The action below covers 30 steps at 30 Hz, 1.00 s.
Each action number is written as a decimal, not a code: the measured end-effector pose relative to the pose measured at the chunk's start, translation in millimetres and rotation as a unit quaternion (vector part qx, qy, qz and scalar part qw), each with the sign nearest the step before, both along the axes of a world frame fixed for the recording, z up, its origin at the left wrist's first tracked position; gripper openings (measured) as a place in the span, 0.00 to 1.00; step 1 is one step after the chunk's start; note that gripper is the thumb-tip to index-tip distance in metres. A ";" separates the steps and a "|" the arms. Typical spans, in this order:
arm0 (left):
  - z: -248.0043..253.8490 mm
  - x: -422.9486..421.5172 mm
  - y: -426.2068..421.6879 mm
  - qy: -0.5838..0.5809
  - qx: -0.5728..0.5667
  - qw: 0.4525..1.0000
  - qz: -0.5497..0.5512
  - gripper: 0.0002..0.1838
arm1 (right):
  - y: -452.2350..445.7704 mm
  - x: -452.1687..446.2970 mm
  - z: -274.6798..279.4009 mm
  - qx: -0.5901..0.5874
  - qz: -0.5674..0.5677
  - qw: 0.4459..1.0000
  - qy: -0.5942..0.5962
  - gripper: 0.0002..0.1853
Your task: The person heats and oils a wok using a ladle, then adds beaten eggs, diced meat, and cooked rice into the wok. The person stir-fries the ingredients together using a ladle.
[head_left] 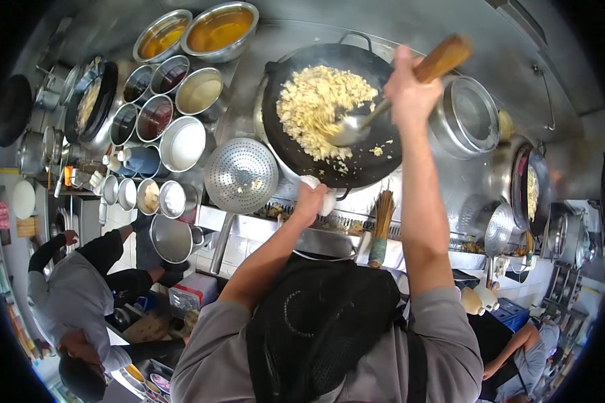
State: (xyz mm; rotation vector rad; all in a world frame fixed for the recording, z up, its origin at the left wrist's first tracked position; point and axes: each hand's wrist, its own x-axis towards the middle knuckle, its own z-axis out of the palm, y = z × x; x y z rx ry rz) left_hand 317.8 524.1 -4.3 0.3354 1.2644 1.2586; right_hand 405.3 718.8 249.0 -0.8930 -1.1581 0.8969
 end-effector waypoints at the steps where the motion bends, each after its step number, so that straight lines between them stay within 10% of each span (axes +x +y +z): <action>1: -2.8 0.9 2.4 -0.001 0.003 1.000 0.004 0.21 | 1.3 -3.3 23.1 -0.018 -0.034 0.999 -0.026 0.20; 5: -41.0 7.1 0.3 0.059 0.022 0.998 0.005 0.27 | 17.8 -8.2 -2.7 0.066 -0.011 0.989 0.134 0.20; 9: -21.2 9.7 10.4 0.135 0.016 0.989 0.064 0.15 | 17.3 -32.6 -30.9 0.073 0.107 0.984 -0.120 0.19; 15: -50.2 15.6 10.6 0.149 0.042 0.984 0.093 0.13 | -24.7 -48.8 29.0 0.086 0.063 0.994 0.031 0.19; 18: -15.5 6.0 2.8 0.109 0.003 0.994 0.033 0.17 | -28.6 -56.7 -35.1 0.064 0.149 0.985 -0.064 0.20; 27: -13.2 -0.5 7.0 -0.024 0.051 0.998 -0.012 0.14 | -116.3 -12.2 2.2 0.096 0.211 0.927 -0.294 0.23; 30: 4.7 21.4 9.2 -0.023 0.077 0.995 0.059 0.18 | -124.2 0.2 -6.9 0.087 0.217 0.951 -0.203 0.21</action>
